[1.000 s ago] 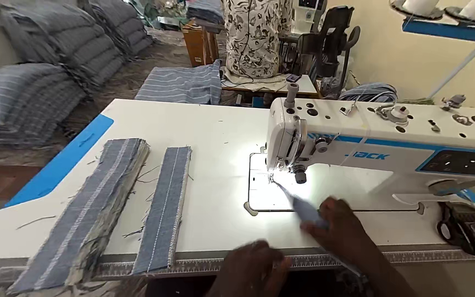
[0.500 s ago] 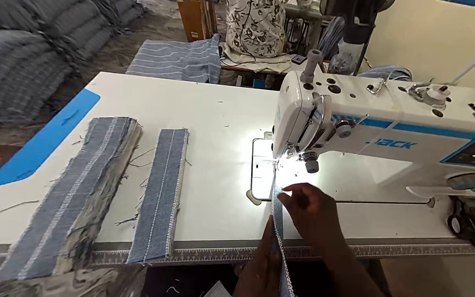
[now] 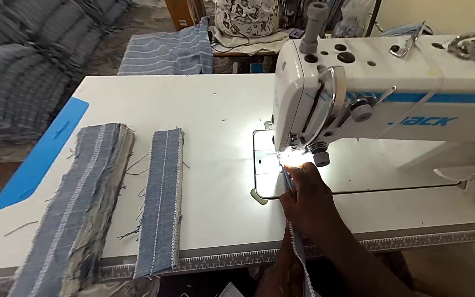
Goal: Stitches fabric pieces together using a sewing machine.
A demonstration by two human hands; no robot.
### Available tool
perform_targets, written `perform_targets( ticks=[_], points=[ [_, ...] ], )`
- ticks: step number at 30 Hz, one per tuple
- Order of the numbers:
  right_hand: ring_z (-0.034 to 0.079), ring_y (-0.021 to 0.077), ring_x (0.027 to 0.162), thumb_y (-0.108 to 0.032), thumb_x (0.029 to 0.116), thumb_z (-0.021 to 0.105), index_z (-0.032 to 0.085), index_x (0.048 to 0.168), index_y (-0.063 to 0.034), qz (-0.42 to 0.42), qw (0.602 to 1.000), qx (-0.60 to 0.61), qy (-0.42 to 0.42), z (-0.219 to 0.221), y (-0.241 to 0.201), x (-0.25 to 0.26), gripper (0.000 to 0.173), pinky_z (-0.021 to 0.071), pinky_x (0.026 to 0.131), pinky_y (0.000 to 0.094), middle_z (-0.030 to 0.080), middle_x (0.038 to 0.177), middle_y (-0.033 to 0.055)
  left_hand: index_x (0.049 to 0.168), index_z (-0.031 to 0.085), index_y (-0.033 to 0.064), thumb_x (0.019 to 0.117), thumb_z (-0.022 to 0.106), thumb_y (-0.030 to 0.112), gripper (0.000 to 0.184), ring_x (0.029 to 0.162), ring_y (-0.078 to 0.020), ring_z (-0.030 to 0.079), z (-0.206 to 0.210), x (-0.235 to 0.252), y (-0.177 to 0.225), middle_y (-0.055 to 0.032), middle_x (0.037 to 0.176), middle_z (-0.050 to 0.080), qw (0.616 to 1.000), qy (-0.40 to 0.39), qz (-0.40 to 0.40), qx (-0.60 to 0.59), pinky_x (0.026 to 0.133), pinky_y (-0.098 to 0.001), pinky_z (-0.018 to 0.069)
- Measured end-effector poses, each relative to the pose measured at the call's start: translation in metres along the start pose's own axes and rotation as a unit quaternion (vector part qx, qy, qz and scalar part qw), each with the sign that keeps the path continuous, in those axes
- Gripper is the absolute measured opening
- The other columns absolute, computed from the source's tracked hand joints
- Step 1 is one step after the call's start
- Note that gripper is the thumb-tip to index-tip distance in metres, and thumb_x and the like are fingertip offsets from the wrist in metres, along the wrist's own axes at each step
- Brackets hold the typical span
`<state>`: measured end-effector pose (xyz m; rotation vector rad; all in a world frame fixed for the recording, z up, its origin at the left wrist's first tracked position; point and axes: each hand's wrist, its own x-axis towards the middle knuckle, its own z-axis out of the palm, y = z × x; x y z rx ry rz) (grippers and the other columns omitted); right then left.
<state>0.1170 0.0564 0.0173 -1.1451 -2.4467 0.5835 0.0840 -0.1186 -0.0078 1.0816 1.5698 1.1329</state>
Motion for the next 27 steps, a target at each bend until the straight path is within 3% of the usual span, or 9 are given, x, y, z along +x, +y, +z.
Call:
perform_targets(
  ticks=[2, 5, 7, 9, 13, 15, 18, 21, 27],
  points=[
    [0.063, 0.0189, 0.086, -0.010, 0.0844, 0.073, 0.066, 0.133, -0.0056, -0.004, 1.000, 0.008, 0.003, -0.001, 0.000, -0.002, 0.049, 0.0566, 0.068, 0.0339, 0.059, 0.112, 0.0103, 0.161, 0.015, -0.0050, 0.1093, 0.041, 0.011, 0.060, 0.123, -0.0099, 0.064, -0.001, 0.001, 0.001, -0.0160, 0.146, 0.057, 1.000, -0.003, -0.009, 0.004, 0.106, -0.0295, 0.0522],
    [0.062, 0.0176, 0.084, -0.010, 0.0841, 0.073, 0.067, 0.132, -0.0062, -0.013, 1.000, 0.008, 0.012, -0.001, 0.001, -0.003, 0.048, 0.0558, 0.067, 0.0322, 0.060, 0.112, 0.0095, 0.163, 0.013, 0.0010, 0.1107, 0.041, 0.015, 0.061, 0.076, -0.0085, 0.068, -0.001, 0.002, 0.005, -0.0099, 0.126, 0.066, 0.999, -0.015, -0.045, -0.005, 0.065, -0.0299, 0.0613],
    [0.062, 0.0176, 0.084, -0.010, 0.0835, 0.073, 0.068, 0.131, -0.0062, -0.010, 1.000, 0.009, 0.010, -0.001, 0.000, -0.003, 0.048, 0.0558, 0.067, 0.0323, 0.060, 0.112, 0.0095, 0.163, 0.012, 0.0012, 0.1110, 0.041, 0.017, 0.062, 0.068, -0.0098, 0.066, -0.002, 0.001, 0.006, -0.0100, 0.120, 0.067, 0.998, -0.029, -0.055, -0.013, 0.059, -0.0314, 0.0601],
    [0.062, 0.0173, 0.086, -0.010, 0.0830, 0.074, 0.069, 0.130, -0.0062, -0.011, 1.000, 0.007, 0.008, 0.000, 0.001, -0.002, 0.047, 0.0558, 0.068, 0.0322, 0.060, 0.111, 0.0091, 0.163, 0.014, 0.0004, 0.1103, 0.041, 0.016, 0.061, 0.056, -0.0122, 0.060, -0.002, 0.001, 0.006, -0.0089, 0.097, 0.068, 0.998, -0.034, -0.058, -0.006, 0.051, -0.0332, 0.0575],
    [0.063, 0.0170, 0.089, -0.010, 0.0839, 0.073, 0.069, 0.130, -0.0068, -0.009, 1.000, 0.004, -0.003, -0.001, 0.002, 0.001, 0.046, 0.0567, 0.071, 0.0319, 0.060, 0.111, 0.0081, 0.151, 0.039, -0.0080, 0.1048, 0.045, 0.017, 0.053, 0.058, -0.0193, 0.065, -0.011, 0.009, 0.021, -0.0075, 0.077, 0.068, 0.973, -0.027, 0.002, 0.229, 0.056, -0.0399, 0.0588],
    [0.063, 0.0174, 0.085, -0.010, 0.0845, 0.072, 0.069, 0.130, -0.0062, -0.010, 1.000, 0.009, -0.012, -0.003, 0.003, 0.003, 0.046, 0.0560, 0.069, 0.0325, 0.060, 0.110, 0.0090, 0.148, 0.046, -0.0041, 0.1044, 0.043, 0.021, 0.050, 0.071, -0.0290, 0.070, -0.019, 0.021, 0.047, -0.0132, 0.084, 0.071, 0.935, -0.054, -0.035, 0.350, 0.066, -0.0471, 0.0578],
    [0.061, 0.0149, 0.079, -0.011, 0.0861, 0.072, 0.069, 0.130, -0.0077, -0.006, 0.999, 0.021, -0.030, -0.009, 0.005, 0.006, 0.044, 0.0548, 0.066, 0.0307, 0.060, 0.109, 0.0084, 0.146, 0.045, 0.0028, 0.1092, 0.037, 0.026, 0.044, 0.094, -0.0364, 0.071, -0.030, 0.047, 0.079, -0.0172, 0.099, 0.071, 0.876, -0.159, -0.136, 0.435, 0.083, -0.0518, 0.0554],
    [0.061, 0.0121, 0.077, -0.014, 0.0866, 0.070, 0.072, 0.125, -0.0115, 0.001, 0.999, 0.029, -0.044, -0.010, 0.009, 0.012, 0.039, 0.0539, 0.065, 0.0300, 0.061, 0.105, 0.0053, 0.130, 0.057, 0.0071, 0.1065, 0.041, 0.026, 0.034, 0.080, -0.0313, 0.072, -0.033, 0.059, 0.063, -0.0100, 0.083, 0.069, 0.859, -0.120, -0.083, 0.492, 0.068, -0.0470, 0.0575],
    [0.064, 0.0174, 0.077, -0.017, 0.0880, 0.070, 0.073, 0.111, -0.0097, 0.035, 0.996, 0.049, -0.059, -0.011, 0.007, 0.033, 0.025, 0.0548, 0.070, 0.0396, 0.067, 0.094, 0.0054, 0.118, 0.059, 0.0119, 0.1065, 0.044, 0.028, 0.025, 0.081, -0.0260, 0.069, -0.046, 0.081, 0.061, -0.0061, 0.082, 0.066, 0.865, -0.108, -0.068, 0.485, 0.069, -0.0443, 0.0560]
  ],
)
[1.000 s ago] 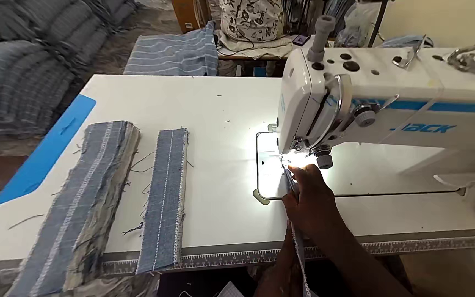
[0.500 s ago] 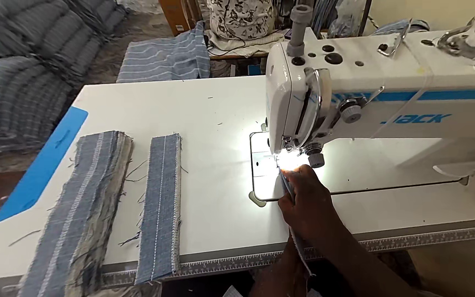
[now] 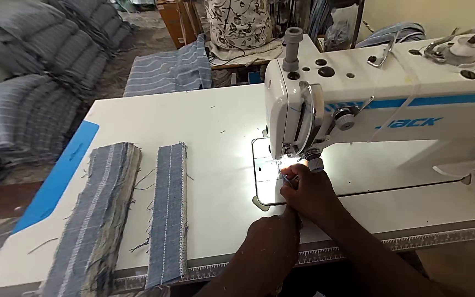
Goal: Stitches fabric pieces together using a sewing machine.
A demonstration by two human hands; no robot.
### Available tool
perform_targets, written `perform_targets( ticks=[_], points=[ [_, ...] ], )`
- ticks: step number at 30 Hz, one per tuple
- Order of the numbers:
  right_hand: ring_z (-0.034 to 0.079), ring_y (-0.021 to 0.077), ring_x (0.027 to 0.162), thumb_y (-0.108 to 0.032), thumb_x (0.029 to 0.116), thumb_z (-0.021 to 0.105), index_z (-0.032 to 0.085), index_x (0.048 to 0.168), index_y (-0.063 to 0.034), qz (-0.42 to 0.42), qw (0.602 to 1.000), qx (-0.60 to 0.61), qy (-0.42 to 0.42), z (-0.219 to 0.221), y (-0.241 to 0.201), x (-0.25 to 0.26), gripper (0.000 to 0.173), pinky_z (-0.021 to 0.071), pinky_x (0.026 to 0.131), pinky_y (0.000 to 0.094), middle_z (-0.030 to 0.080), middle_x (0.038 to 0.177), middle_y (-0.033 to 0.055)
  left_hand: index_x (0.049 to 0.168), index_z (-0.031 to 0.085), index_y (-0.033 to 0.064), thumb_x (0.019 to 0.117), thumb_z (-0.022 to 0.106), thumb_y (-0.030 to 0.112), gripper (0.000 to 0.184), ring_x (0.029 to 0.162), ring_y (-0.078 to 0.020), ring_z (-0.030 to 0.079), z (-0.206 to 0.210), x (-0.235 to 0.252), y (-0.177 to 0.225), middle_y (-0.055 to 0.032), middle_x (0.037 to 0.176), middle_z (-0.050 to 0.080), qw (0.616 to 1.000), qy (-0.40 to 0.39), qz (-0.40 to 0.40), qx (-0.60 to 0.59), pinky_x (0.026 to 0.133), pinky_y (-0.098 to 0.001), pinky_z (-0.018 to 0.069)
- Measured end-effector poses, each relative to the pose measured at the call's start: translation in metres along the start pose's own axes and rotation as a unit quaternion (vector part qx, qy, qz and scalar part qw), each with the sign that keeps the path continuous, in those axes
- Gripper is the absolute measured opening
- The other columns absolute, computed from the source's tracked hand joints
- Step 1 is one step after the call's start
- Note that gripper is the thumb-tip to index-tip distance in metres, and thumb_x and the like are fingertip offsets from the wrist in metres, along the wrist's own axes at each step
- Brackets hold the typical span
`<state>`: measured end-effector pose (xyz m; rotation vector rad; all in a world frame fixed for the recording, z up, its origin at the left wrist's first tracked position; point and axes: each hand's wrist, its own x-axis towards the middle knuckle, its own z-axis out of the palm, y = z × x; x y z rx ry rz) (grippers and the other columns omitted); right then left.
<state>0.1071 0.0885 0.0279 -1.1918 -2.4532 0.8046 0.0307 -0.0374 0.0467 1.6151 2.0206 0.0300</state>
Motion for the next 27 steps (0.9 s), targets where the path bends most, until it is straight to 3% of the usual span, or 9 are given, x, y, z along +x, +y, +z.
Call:
perform_targets(
  ticks=[3, 5, 7, 9, 11, 13, 18, 20, 27],
  points=[
    [0.063, 0.0162, 0.073, -0.016, 0.0858, 0.072, 0.074, 0.109, -0.0093, -0.023, 0.999, -0.009, 0.022, 0.002, 0.001, -0.011, 0.024, 0.0551, 0.064, 0.0372, 0.065, 0.090, 0.0044, 0.111, 0.071, 0.0189, 0.1043, 0.045, 0.039, 0.033, 0.068, -0.0164, 0.067, 0.005, -0.018, -0.020, 0.0014, 0.077, 0.067, 0.988, 0.145, 0.054, -0.021, 0.059, -0.0405, 0.0558],
    [0.059, 0.0116, 0.067, -0.015, 0.0836, 0.073, 0.076, 0.108, -0.0113, -0.046, 0.998, -0.008, 0.046, 0.006, 0.008, -0.028, 0.025, 0.0530, 0.058, 0.0306, 0.061, 0.086, 0.0010, 0.116, 0.077, 0.0222, 0.1041, 0.047, 0.044, 0.038, 0.071, -0.0125, 0.067, 0.009, -0.024, -0.037, 0.0036, 0.087, 0.070, 0.968, 0.244, 0.057, -0.019, 0.062, -0.0376, 0.0591],
    [0.058, 0.0075, 0.065, -0.018, 0.0850, 0.075, 0.078, 0.109, -0.0153, -0.044, 0.998, 0.011, 0.048, 0.006, 0.012, -0.045, 0.024, 0.0526, 0.055, 0.0265, 0.063, 0.088, -0.0021, 0.118, 0.073, 0.0169, 0.1051, 0.051, 0.035, 0.031, 0.070, -0.0121, 0.066, 0.011, -0.016, -0.051, 0.0024, 0.088, 0.068, 0.959, 0.274, 0.037, -0.069, 0.062, -0.0354, 0.0587],
    [0.055, 0.0026, 0.060, -0.021, 0.0865, 0.073, 0.080, 0.107, -0.0194, -0.036, 0.996, 0.049, 0.063, 0.005, 0.015, -0.057, 0.022, 0.0498, 0.051, 0.0216, 0.064, 0.086, -0.0066, 0.130, 0.062, 0.0152, 0.1085, 0.049, 0.028, 0.028, 0.066, -0.0082, 0.071, 0.006, -0.004, -0.050, 0.0052, 0.090, 0.074, 0.945, 0.214, -0.010, -0.248, 0.060, -0.0298, 0.0634],
    [0.060, -0.0001, 0.060, -0.025, 0.0875, 0.074, 0.080, 0.105, -0.0219, -0.017, 0.990, 0.118, 0.075, 0.001, 0.018, -0.066, 0.019, 0.0529, 0.051, 0.0187, 0.068, 0.086, -0.0101, 0.145, 0.049, 0.0160, 0.1088, 0.052, 0.025, 0.037, 0.066, -0.0137, 0.073, -0.002, 0.008, -0.039, -0.0013, 0.093, 0.075, 0.879, 0.142, -0.047, -0.452, 0.060, -0.0314, 0.0650],
    [0.065, 0.0028, 0.064, -0.025, 0.0881, 0.078, 0.080, 0.106, -0.0217, 0.006, 0.981, 0.184, 0.068, -0.003, 0.019, -0.076, 0.019, 0.0581, 0.055, 0.0208, 0.072, 0.089, -0.0094, 0.149, 0.045, 0.0169, 0.1041, 0.062, 0.026, 0.049, 0.068, -0.0182, 0.073, -0.003, 0.015, -0.031, -0.0077, 0.092, 0.075, 0.828, 0.106, -0.068, -0.547, 0.061, -0.0333, 0.0637],
    [0.067, 0.0137, 0.064, -0.014, 0.0888, 0.080, 0.076, 0.115, -0.0156, 0.001, 0.945, 0.319, 0.066, -0.003, 0.025, -0.088, 0.027, 0.0594, 0.054, 0.0268, 0.072, 0.087, 0.0004, 0.135, 0.053, 0.0086, 0.0951, 0.073, 0.009, 0.045, 0.072, -0.0241, 0.075, -0.005, 0.010, -0.023, -0.0135, 0.092, 0.075, 0.773, 0.057, -0.078, -0.628, 0.064, -0.0346, 0.0648],
    [0.069, 0.0153, 0.069, -0.011, 0.0901, 0.078, 0.076, 0.110, -0.0128, -0.020, 0.938, 0.342, 0.061, -0.002, 0.027, -0.089, 0.020, 0.0618, 0.058, 0.0277, 0.072, 0.092, 0.0026, 0.132, 0.054, 0.0078, 0.0935, 0.074, 0.006, 0.043, 0.072, -0.0268, 0.075, -0.001, 0.005, -0.020, -0.0153, 0.091, 0.074, 0.754, 0.061, -0.082, -0.649, 0.066, -0.0374, 0.0658],
    [0.071, 0.0181, 0.075, -0.013, 0.0964, 0.072, 0.079, 0.111, -0.0098, -0.009, 0.929, 0.368, 0.028, -0.011, 0.032, -0.088, 0.017, 0.0641, 0.065, 0.0295, 0.074, 0.100, 0.0050, 0.138, 0.052, 0.0103, 0.0967, 0.070, 0.007, 0.045, 0.073, -0.0274, 0.075, 0.002, -0.004, -0.017, -0.0150, 0.094, 0.073, 0.727, 0.049, -0.096, -0.678, 0.066, -0.0376, 0.0660]
  ],
)
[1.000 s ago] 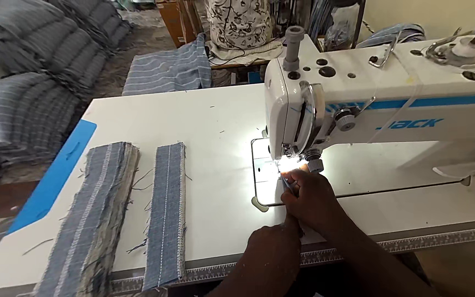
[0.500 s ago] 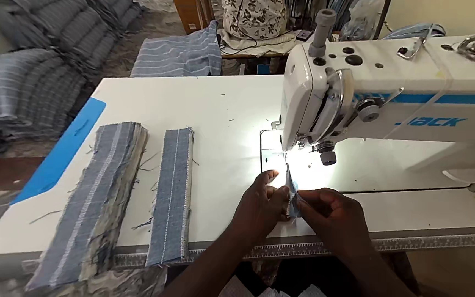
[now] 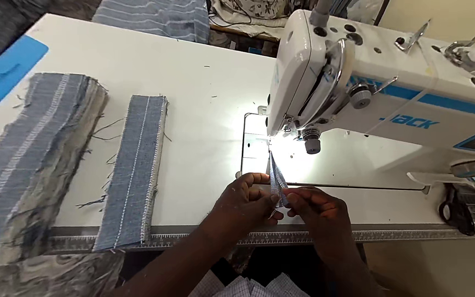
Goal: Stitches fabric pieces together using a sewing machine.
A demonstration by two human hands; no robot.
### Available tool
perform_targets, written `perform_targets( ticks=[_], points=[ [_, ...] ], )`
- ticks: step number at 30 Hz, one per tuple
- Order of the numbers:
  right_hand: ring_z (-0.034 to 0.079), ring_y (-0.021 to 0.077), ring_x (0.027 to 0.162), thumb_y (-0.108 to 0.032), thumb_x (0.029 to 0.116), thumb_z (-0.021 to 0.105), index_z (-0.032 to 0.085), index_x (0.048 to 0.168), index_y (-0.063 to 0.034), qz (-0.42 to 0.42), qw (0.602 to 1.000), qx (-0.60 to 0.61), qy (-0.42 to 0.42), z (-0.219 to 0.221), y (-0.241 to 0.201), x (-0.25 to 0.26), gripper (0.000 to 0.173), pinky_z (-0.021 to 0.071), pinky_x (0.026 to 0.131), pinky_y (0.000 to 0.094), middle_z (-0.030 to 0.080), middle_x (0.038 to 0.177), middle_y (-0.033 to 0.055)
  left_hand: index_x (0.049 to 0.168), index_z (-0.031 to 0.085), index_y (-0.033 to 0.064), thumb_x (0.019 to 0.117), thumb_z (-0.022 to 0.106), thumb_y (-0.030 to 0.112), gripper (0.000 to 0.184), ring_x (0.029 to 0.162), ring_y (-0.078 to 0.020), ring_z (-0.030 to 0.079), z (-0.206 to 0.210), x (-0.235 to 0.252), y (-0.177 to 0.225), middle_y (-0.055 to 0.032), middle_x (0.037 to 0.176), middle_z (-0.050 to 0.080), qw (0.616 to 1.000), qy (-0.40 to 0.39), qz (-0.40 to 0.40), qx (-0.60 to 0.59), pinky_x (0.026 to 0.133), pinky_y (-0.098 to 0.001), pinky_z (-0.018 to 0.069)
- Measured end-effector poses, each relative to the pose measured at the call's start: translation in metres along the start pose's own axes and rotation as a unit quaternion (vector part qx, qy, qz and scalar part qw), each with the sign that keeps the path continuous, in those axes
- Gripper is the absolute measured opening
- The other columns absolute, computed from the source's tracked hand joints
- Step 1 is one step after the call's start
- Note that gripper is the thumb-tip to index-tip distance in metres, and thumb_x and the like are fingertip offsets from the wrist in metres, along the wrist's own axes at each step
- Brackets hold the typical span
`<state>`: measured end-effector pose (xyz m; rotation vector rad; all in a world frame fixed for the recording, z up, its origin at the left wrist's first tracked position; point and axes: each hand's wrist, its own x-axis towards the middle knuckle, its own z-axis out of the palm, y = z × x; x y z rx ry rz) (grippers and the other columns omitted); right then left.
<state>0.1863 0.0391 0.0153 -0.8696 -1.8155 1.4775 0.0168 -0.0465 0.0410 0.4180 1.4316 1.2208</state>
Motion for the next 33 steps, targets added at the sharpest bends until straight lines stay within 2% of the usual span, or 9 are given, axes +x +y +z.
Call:
perform_targets(
  ticks=[4, 7, 11, 16, 23, 25, 30, 32, 33],
  points=[
    [0.068, 0.0191, 0.070, -0.007, 0.0878, 0.080, 0.075, 0.123, -0.0115, 0.091, 0.995, 0.035, 0.027, -0.002, -0.007, 0.001, 0.036, 0.0582, 0.059, 0.0279, 0.073, 0.089, 0.0088, 0.140, 0.050, 0.0116, 0.0975, 0.069, 0.008, 0.046, 0.074, -0.0292, 0.076, 0.001, -0.003, -0.003, -0.0166, 0.095, 0.073, 1.000, -0.001, -0.007, -0.007, 0.067, -0.0383, 0.0662],
    [0.066, 0.0189, 0.066, -0.009, 0.0848, 0.083, 0.076, 0.120, -0.0118, 0.122, 0.992, 0.024, 0.027, -0.002, -0.012, 0.004, 0.036, 0.0561, 0.056, 0.0271, 0.073, 0.085, 0.0089, 0.141, 0.050, 0.0098, 0.0976, 0.068, 0.006, 0.047, 0.074, -0.0288, 0.076, 0.002, -0.003, -0.003, -0.0165, 0.094, 0.073, 1.000, -0.003, -0.008, -0.015, 0.067, -0.0380, 0.0662],
    [0.069, 0.0095, 0.067, -0.014, 0.0858, 0.082, 0.080, 0.108, -0.0176, 0.026, 0.989, -0.141, 0.039, 0.005, -0.019, 0.000, 0.022, 0.0612, 0.056, 0.0242, 0.074, 0.089, -0.0043, 0.140, 0.053, 0.0084, 0.0988, 0.067, 0.006, 0.043, 0.077, -0.0253, 0.076, 0.003, -0.004, -0.005, -0.0140, 0.097, 0.074, 1.000, -0.021, 0.000, -0.014, 0.069, -0.0357, 0.0659],
    [0.064, 0.0007, 0.069, -0.017, 0.0919, 0.070, 0.080, 0.111, -0.0210, -0.046, 0.961, -0.273, 0.002, 0.011, -0.026, -0.004, 0.022, 0.0546, 0.052, 0.0167, 0.069, 0.097, -0.0076, 0.108, 0.072, 0.0008, 0.0983, 0.069, 0.011, 0.014, 0.073, -0.0237, 0.074, 0.004, -0.007, -0.010, -0.0148, 0.092, 0.074, 1.000, -0.011, 0.014, -0.014, 0.069, -0.0355, 0.0654],
    [0.060, 0.0012, 0.072, -0.016, 0.0908, 0.065, 0.079, 0.109, -0.0217, -0.053, 0.964, -0.257, -0.030, 0.006, -0.021, -0.002, 0.024, 0.0492, 0.053, 0.0171, 0.066, 0.098, -0.0081, 0.111, 0.072, 0.0011, 0.1023, 0.063, 0.017, 0.020, 0.080, -0.0241, 0.073, -0.001, -0.009, -0.010, -0.0162, 0.097, 0.072, 0.996, -0.047, 0.016, -0.072, 0.077, -0.0370, 0.0644],
    [0.057, 0.0022, 0.072, -0.010, 0.0865, 0.062, 0.079, 0.111, -0.0220, -0.068, 0.964, -0.257, -0.028, 0.003, -0.015, 0.002, 0.032, 0.0488, 0.054, 0.0183, 0.062, 0.098, -0.0068, 0.110, 0.072, 0.0019, 0.1010, 0.065, 0.016, 0.018, 0.076, -0.0229, 0.073, -0.002, -0.007, -0.010, -0.0161, 0.096, 0.073, 0.996, -0.050, 0.020, -0.067, 0.071, -0.0340, 0.0646],
    [0.056, 0.0134, 0.093, -0.016, 0.0928, 0.068, 0.079, 0.106, -0.0184, -0.278, 0.887, -0.369, 0.019, 0.003, 0.007, 0.017, 0.017, 0.0486, 0.077, 0.0281, 0.062, 0.100, -0.0002, 0.099, 0.065, 0.0050, 0.1127, 0.037, 0.033, 0.042, 0.049, -0.0092, 0.048, -0.007, -0.002, -0.004, -0.0071, 0.069, 0.058, 0.988, -0.140, 0.002, 0.061, 0.044, -0.0181, 0.0382],
    [0.058, 0.0135, 0.093, -0.013, 0.0932, 0.068, 0.080, 0.103, -0.0184, -0.306, 0.873, -0.378, 0.029, 0.004, 0.009, 0.021, 0.016, 0.0492, 0.077, 0.0280, 0.066, 0.098, -0.0014, 0.094, 0.068, 0.0125, 0.1114, 0.038, 0.031, 0.040, 0.050, -0.0077, 0.054, -0.013, -0.005, -0.009, 0.0003, 0.067, 0.062, 0.951, -0.081, 0.139, 0.262, 0.044, -0.0208, 0.0431],
    [0.058, 0.0131, 0.092, -0.013, 0.0930, 0.068, 0.081, 0.102, -0.0184, -0.306, 0.874, -0.375, 0.034, 0.004, 0.008, 0.022, 0.017, 0.0490, 0.075, 0.0273, 0.066, 0.097, -0.0015, 0.093, 0.068, 0.0191, 0.1049, 0.045, 0.031, 0.028, 0.053, -0.0038, 0.053, -0.015, -0.006, -0.016, 0.0076, 0.068, 0.059, 0.896, -0.006, 0.250, 0.367, 0.046, -0.0215, 0.0441]
  ],
)
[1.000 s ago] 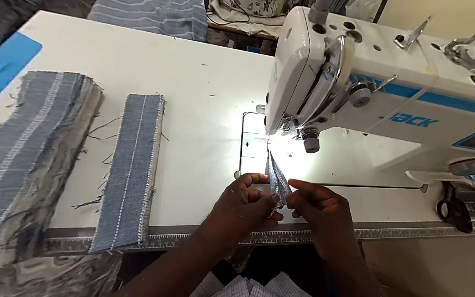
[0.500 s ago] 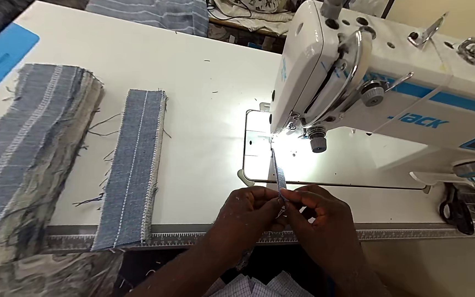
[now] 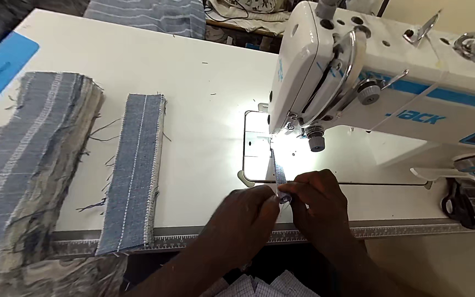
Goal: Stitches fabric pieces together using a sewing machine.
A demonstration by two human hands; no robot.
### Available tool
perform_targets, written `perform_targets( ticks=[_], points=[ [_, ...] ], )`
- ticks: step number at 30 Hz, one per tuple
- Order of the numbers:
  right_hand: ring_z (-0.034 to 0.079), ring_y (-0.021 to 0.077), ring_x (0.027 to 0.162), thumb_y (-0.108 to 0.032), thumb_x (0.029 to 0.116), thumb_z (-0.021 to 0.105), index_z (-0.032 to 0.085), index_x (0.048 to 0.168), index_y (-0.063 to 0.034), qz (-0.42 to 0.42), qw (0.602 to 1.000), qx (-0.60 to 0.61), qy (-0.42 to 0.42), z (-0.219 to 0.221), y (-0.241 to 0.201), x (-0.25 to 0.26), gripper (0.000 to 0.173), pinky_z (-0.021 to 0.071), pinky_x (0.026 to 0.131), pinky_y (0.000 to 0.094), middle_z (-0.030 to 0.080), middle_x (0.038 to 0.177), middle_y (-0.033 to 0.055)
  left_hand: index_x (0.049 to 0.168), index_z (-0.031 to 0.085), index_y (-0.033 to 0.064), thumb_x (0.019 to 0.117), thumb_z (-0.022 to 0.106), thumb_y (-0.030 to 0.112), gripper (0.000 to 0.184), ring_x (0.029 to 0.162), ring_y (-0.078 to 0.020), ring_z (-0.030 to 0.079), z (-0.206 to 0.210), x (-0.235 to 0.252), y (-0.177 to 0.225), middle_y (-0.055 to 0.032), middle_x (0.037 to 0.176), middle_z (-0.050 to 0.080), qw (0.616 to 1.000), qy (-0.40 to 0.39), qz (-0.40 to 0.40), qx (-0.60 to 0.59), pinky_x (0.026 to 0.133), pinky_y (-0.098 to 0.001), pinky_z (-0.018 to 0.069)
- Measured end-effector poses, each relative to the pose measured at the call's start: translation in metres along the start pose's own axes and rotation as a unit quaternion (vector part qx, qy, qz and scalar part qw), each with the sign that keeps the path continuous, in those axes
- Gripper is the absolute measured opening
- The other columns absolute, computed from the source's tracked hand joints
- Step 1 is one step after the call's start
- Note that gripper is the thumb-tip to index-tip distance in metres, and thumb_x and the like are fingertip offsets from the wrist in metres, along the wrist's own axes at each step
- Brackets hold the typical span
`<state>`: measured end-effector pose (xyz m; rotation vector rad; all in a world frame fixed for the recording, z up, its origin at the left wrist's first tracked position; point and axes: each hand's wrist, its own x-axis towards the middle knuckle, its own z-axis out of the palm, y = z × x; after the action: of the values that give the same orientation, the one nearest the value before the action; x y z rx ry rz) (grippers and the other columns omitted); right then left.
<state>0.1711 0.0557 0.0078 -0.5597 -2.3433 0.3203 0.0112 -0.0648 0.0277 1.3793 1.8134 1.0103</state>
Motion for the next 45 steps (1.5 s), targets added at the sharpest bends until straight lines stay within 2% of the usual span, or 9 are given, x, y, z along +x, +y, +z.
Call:
perform_targets(
  ticks=[2, 4, 7, 12, 15, 21, 34, 40, 45],
  points=[
    [0.058, 0.0116, 0.091, -0.011, 0.0925, 0.067, 0.081, 0.101, -0.0185, 0.018, 1.000, 0.016, 0.007, 0.000, 0.000, 0.000, 0.018, 0.0493, 0.075, 0.0257, 0.066, 0.097, -0.0020, 0.113, 0.069, 0.0170, 0.0929, 0.062, 0.040, 0.031, 0.075, -0.0049, 0.057, 0.001, -0.002, -0.011, 0.0060, 0.091, 0.059, 0.970, 0.117, 0.146, 0.155, 0.060, -0.0236, 0.0511],
    [0.058, 0.0099, 0.090, -0.010, 0.0906, 0.067, 0.081, 0.099, -0.0172, 0.034, 0.998, 0.043, 0.022, 0.001, 0.000, -0.001, 0.018, 0.0490, 0.075, 0.0237, 0.066, 0.095, -0.0022, 0.124, 0.067, 0.0124, 0.0953, 0.067, 0.044, 0.043, 0.096, -0.0131, 0.061, -0.001, 0.001, -0.014, -0.0024, 0.109, 0.062, 0.936, 0.143, 0.230, 0.224, 0.081, -0.0308, 0.0547],
    [0.058, 0.0085, 0.090, -0.011, 0.0878, 0.070, 0.081, 0.096, -0.0162, 0.045, 0.995, 0.085, 0.033, 0.004, 0.001, -0.003, 0.015, 0.0491, 0.074, 0.0227, 0.066, 0.094, -0.0033, 0.117, 0.071, 0.0118, 0.1026, 0.060, 0.026, 0.023, 0.101, -0.0197, 0.064, -0.002, 0.007, -0.014, -0.0047, 0.109, 0.067, 0.905, 0.144, 0.299, 0.267, 0.085, -0.0380, 0.0525],
    [0.064, 0.0085, 0.087, -0.022, 0.0862, 0.065, 0.079, 0.089, -0.0192, 0.057, 0.992, 0.083, -0.072, 0.002, 0.019, 0.009, 0.015, 0.0545, 0.069, 0.0280, 0.070, 0.090, -0.0060, 0.104, 0.075, 0.0196, 0.1012, 0.058, 0.027, 0.019, 0.094, -0.0108, 0.066, 0.012, 0.005, -0.023, 0.0048, 0.100, 0.070, 0.943, 0.088, 0.218, 0.234, 0.079, -0.0337, 0.0534],
    [0.065, 0.0192, 0.096, -0.025, 0.0993, 0.059, 0.078, 0.112, -0.0177, 0.075, 0.992, -0.002, -0.101, 0.019, 0.027, 0.034, 0.024, 0.0540, 0.081, 0.0361, 0.070, 0.101, 0.0020, 0.106, 0.076, 0.0201, 0.0993, 0.060, 0.022, 0.018, 0.091, -0.0151, 0.063, 0.018, -0.002, -0.028, 0.0029, 0.101, 0.069, 0.924, 0.087, 0.243, 0.284, 0.071, -0.0359, 0.0478],
    [0.063, 0.0233, 0.095, -0.030, 0.1016, 0.052, 0.077, 0.117, -0.0222, 0.088, 0.990, -0.057, -0.095, 0.039, 0.031, 0.049, 0.030, 0.0527, 0.075, 0.0372, 0.066, 0.104, 0.0065, 0.127, 0.071, 0.0302, 0.1049, 0.051, 0.043, 0.033, 0.136, -0.0211, 0.049, 0.003, 0.002, -0.037, 0.0065, 0.145, 0.059, 0.903, 0.051, 0.243, 0.351, 0.102, -0.0470, 0.0402],
    [0.066, 0.0239, 0.097, -0.026, 0.0993, 0.056, 0.077, 0.106, -0.0183, 0.078, 0.993, -0.047, -0.080, 0.041, 0.035, 0.048, 0.023, 0.0562, 0.078, 0.0404, 0.071, 0.101, 0.0046, 0.120, 0.073, 0.0225, 0.1071, 0.046, 0.038, 0.033, 0.133, -0.0228, 0.053, -0.027, 0.066, -0.039, 0.0043, 0.134, 0.066, 0.877, 0.052, 0.261, 0.400, 0.103, -0.0501, 0.0409],
    [0.063, 0.0332, 0.115, -0.019, 0.0958, 0.046, 0.074, 0.125, -0.0158, -0.014, 0.988, -0.094, -0.124, 0.038, 0.054, 0.048, 0.041, 0.0514, 0.088, 0.0506, 0.069, 0.127, 0.0085, 0.134, 0.068, 0.0203, 0.1048, 0.046, 0.041, 0.042, 0.126, -0.0220, 0.055, -0.023, 0.068, -0.043, 0.0007, 0.134, 0.065, 0.876, 0.073, 0.251, 0.406, 0.102, -0.0480, 0.0406],
    [0.066, 0.0301, 0.103, -0.021, 0.0957, 0.047, 0.075, 0.118, -0.0137, -0.063, 0.990, -0.057, -0.109, 0.039, 0.079, 0.060, 0.037, 0.0534, 0.088, 0.0464, 0.073, 0.105, 0.0092, 0.114, 0.074, 0.0178, 0.1033, 0.051, 0.039, 0.033, 0.117, -0.0216, 0.058, -0.022, 0.063, -0.049, -0.0011, 0.117, 0.068, 0.871, 0.118, 0.269, 0.393, 0.100, -0.0449, 0.0436]
  ],
)
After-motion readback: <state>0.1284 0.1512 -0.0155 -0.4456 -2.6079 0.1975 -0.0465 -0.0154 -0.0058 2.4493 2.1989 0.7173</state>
